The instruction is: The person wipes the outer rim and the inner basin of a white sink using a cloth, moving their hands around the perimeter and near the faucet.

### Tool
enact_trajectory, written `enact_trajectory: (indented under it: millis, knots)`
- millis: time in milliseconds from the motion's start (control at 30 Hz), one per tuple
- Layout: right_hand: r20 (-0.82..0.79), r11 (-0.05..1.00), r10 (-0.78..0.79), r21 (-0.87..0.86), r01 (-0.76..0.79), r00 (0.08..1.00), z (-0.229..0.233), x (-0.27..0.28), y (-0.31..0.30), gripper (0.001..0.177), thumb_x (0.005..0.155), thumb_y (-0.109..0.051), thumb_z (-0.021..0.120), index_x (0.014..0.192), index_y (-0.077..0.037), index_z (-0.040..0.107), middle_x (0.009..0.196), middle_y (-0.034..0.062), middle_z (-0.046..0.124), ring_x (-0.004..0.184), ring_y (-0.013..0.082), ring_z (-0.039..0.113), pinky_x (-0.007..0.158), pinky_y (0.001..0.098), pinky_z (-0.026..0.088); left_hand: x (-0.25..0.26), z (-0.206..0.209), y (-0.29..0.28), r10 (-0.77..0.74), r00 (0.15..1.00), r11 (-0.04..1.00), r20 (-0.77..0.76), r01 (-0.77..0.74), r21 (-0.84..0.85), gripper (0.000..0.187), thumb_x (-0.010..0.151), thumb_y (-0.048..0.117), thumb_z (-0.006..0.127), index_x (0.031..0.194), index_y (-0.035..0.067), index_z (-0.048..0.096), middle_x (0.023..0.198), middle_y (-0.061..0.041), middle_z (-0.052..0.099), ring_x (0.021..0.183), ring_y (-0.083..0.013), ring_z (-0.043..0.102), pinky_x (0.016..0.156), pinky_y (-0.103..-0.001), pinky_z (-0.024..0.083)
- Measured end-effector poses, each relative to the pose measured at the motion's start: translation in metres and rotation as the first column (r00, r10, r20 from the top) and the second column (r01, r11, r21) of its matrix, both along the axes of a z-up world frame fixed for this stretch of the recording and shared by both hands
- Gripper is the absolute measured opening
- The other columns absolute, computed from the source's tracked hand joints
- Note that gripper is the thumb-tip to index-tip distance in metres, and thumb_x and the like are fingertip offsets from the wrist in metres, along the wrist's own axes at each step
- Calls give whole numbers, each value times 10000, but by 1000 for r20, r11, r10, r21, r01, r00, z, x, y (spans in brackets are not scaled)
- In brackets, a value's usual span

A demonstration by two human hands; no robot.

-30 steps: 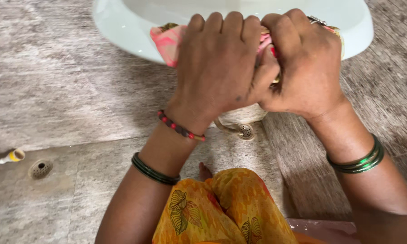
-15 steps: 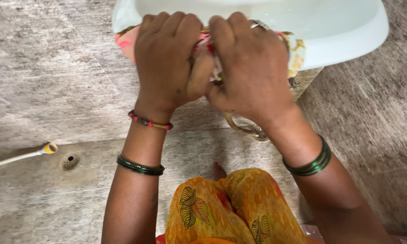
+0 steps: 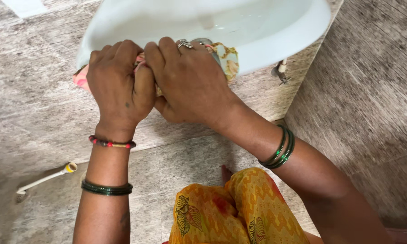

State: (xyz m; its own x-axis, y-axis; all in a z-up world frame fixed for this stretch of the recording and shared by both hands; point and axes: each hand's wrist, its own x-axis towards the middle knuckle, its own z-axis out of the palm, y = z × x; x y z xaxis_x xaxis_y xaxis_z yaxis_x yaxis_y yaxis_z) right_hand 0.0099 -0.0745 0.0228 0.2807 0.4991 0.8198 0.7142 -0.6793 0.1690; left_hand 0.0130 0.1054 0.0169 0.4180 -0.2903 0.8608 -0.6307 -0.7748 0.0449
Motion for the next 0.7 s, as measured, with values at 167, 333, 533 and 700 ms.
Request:
enact_trajectory:
  millis: [167, 333, 533, 700]
  knots:
    - [41, 1000, -13, -21, 14, 999, -1, 0, -30, 596, 774, -317, 789, 1183, 47, 556, 945, 113, 546, 719, 223, 579, 659, 394, 459, -7, 3, -27, 68, 998, 995, 6, -69, 70, 244, 999, 233, 530, 842, 46, 524, 767, -109, 536, 713, -291, 490, 728, -414, 360]
    - [24, 1000, -1, -24, 1, 1000, -4, -1, -73, 583, 793, -295, 770, 1237, 23, 567, 1006, 108, 559, 730, 210, 579, 691, 386, 471, -13, 5, -65, 92, 994, 988, 51, -98, 121, 217, 969, 242, 514, 874, 47, 512, 800, -112, 539, 731, -296, 501, 718, -424, 352]
    - [114, 999, 45, -26, -42, 992, -7, 11, -116, 423, 970, -365, 723, 1177, -34, 562, 1121, 106, 573, 789, 218, 578, 708, 387, 452, -10, 10, -110, 138, 988, 977, 75, -148, 151, 261, 924, 311, 547, 845, 63, 555, 832, -107, 580, 764, -311, 568, 720, -470, 399]
    - [167, 988, 154, -5, -155, 974, -3, 23, -153, 442, 847, -300, 687, 1158, -1, 587, 965, 119, 598, 779, 270, 600, 694, 373, 453, -6, 14, -151, 201, 972, 965, 119, -217, 146, 359, 940, 412, 589, 858, 63, 602, 762, -127, 595, 673, -337, 588, 650, -499, 424]
